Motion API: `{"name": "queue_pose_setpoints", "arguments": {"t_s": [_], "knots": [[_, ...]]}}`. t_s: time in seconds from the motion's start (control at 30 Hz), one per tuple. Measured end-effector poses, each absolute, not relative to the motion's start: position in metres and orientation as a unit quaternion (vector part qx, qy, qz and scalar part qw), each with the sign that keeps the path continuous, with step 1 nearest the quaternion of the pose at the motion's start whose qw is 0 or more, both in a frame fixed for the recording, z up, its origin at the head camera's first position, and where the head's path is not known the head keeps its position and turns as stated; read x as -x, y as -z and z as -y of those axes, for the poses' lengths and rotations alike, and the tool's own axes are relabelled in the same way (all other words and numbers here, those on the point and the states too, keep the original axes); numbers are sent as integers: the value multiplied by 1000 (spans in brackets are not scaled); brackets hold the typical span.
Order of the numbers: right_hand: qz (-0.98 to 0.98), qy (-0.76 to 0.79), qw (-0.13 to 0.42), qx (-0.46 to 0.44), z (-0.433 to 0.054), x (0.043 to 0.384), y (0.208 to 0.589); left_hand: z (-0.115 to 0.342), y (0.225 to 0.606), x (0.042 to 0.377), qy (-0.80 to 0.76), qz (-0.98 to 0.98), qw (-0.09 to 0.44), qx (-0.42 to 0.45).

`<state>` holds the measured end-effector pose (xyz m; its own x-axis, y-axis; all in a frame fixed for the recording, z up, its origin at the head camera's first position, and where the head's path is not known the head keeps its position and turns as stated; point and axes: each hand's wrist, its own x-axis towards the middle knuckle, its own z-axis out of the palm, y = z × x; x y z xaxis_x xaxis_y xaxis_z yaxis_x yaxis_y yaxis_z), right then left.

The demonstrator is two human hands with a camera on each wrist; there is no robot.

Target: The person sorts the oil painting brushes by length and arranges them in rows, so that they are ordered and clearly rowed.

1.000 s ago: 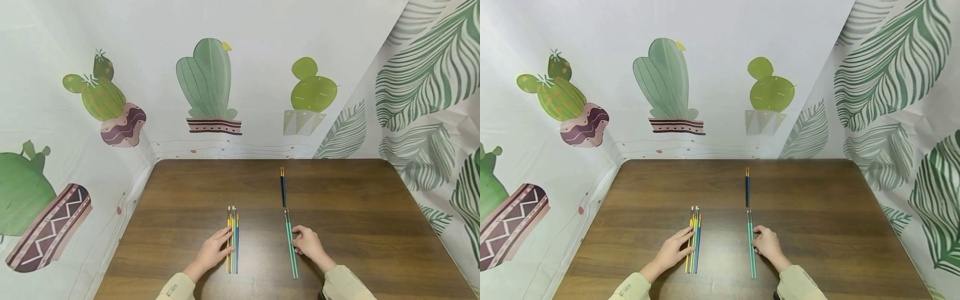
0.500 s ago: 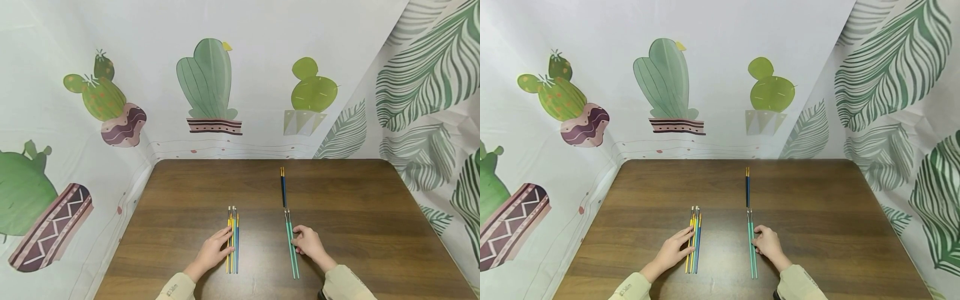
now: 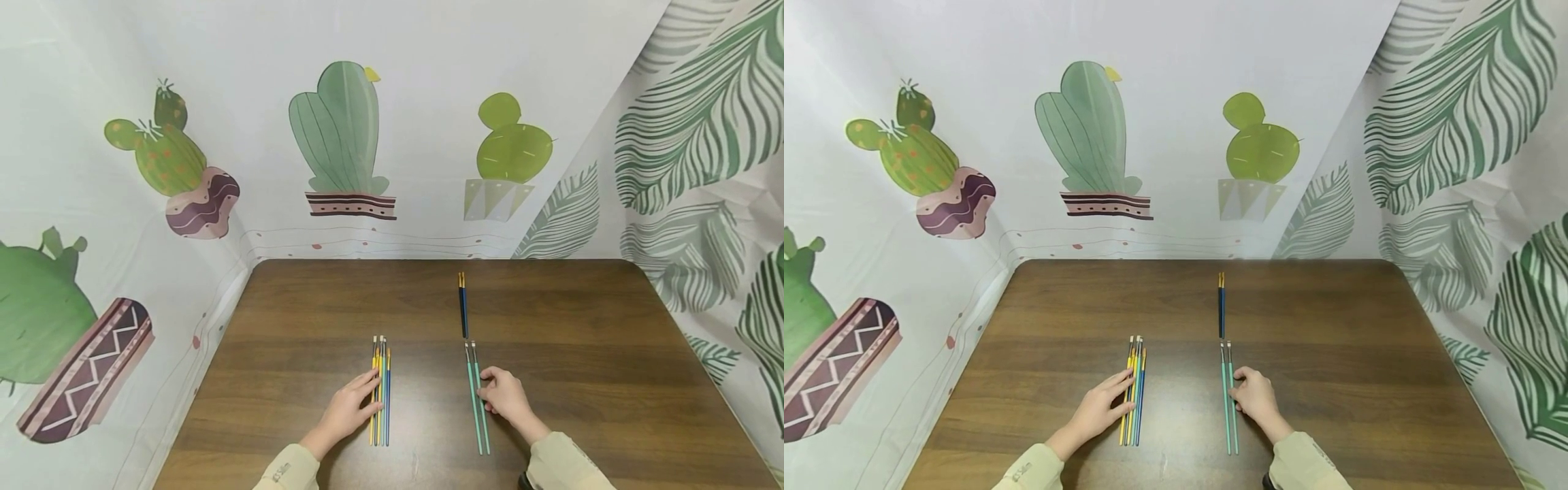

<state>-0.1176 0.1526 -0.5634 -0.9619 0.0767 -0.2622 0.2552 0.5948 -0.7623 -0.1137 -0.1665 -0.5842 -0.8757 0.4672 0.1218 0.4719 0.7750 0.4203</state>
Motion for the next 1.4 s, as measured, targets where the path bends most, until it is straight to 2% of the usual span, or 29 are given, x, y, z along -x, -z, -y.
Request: {"name": "queue_pose_setpoints", "arguments": {"t_s": [0.63,0.8,0.97,1.1,1.23,1.4], "knots": [[-875,461,112,-97,-147,120,563,168,584,115,225,942,5,250],[-881,454,91,-93,-146,127,559,168,584,115,225,942,2,250],[-848,516,80,-87,-132,135,551,169,585,115,224,941,2,252],[-807,576,110,-64,-108,137,547,169,585,115,220,942,-1,254],[-770,617,166,-18,-78,133,551,170,585,114,217,942,-8,255],[-766,608,206,34,-46,126,561,168,584,115,221,942,-4,254]]}}
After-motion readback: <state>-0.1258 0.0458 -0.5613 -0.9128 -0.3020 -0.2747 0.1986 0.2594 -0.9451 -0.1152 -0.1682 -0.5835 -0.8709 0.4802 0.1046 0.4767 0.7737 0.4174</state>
